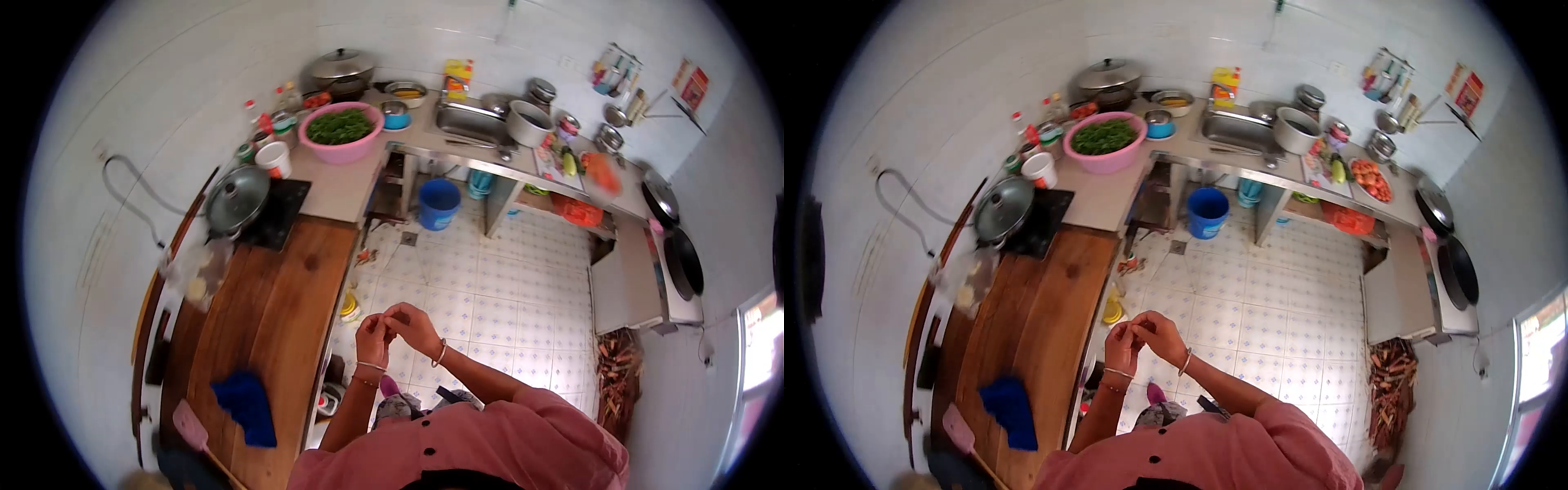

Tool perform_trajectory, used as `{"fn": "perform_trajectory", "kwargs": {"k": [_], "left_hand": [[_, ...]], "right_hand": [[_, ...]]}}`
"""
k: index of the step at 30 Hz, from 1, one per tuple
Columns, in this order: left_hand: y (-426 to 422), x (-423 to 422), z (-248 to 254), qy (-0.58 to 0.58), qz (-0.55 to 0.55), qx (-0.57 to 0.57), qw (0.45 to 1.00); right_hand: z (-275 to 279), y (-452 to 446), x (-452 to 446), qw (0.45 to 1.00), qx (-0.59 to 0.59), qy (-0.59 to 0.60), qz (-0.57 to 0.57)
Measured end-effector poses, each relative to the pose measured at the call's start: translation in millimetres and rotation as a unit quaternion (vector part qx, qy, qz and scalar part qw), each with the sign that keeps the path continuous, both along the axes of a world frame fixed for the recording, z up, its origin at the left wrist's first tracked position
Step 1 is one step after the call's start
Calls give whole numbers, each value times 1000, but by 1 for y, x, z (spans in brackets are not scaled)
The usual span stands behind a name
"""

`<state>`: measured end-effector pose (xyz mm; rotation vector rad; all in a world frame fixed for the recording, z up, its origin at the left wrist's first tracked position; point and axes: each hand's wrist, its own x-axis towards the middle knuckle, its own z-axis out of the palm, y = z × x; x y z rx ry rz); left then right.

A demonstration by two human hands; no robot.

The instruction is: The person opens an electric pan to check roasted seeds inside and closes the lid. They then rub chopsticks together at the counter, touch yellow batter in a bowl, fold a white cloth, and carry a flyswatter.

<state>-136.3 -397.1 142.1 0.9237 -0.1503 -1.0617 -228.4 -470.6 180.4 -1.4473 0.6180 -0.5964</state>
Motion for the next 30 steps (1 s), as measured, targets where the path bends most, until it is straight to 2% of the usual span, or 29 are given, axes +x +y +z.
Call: {"fn": "perform_trajectory", "kwargs": {"k": [2, 4, 8, 11, 18, 21, 24, 25, 28, 30], "left_hand": [[-32, -2, 0, 4, -43, -8, 999], [-58, -9, -2, 4, -80, -11, 997], [-114, -44, -1, 14, -148, 25, 989], [-153, -73, -2, 15, -185, 29, 982], [-266, -143, 3, -22, -238, 42, 970], [-312, -178, 10, -37, -272, 37, 961], [-356, -216, 13, -48, -292, 43, 954], [-368, -226, 10, -38, -297, 37, 953], [-395, -239, 2, -28, -283, 44, 958], [-411, -237, -4, -35, -311, 64, 948]], "right_hand": [[-2, -22, -7, 999, -18, 22, -39], [-6, -41, -19, 994, -5, -23, -107], [-13, -83, -61, 987, 49, -19, -151], [-22, -115, -91, 981, 40, -23, -188], [-23, -217, -164, 967, 7, -36, -252], [-16, -256, -202, 956, 30, -71, -283], [-19, -297, -241, 952, 12, -33, -303], [-18, -308, -250, 950, 38, -37, -307], [-28, -337, -263, 947, 48, -35, -316], [-37, -352, -261, 952, 52, -31, -301]]}}
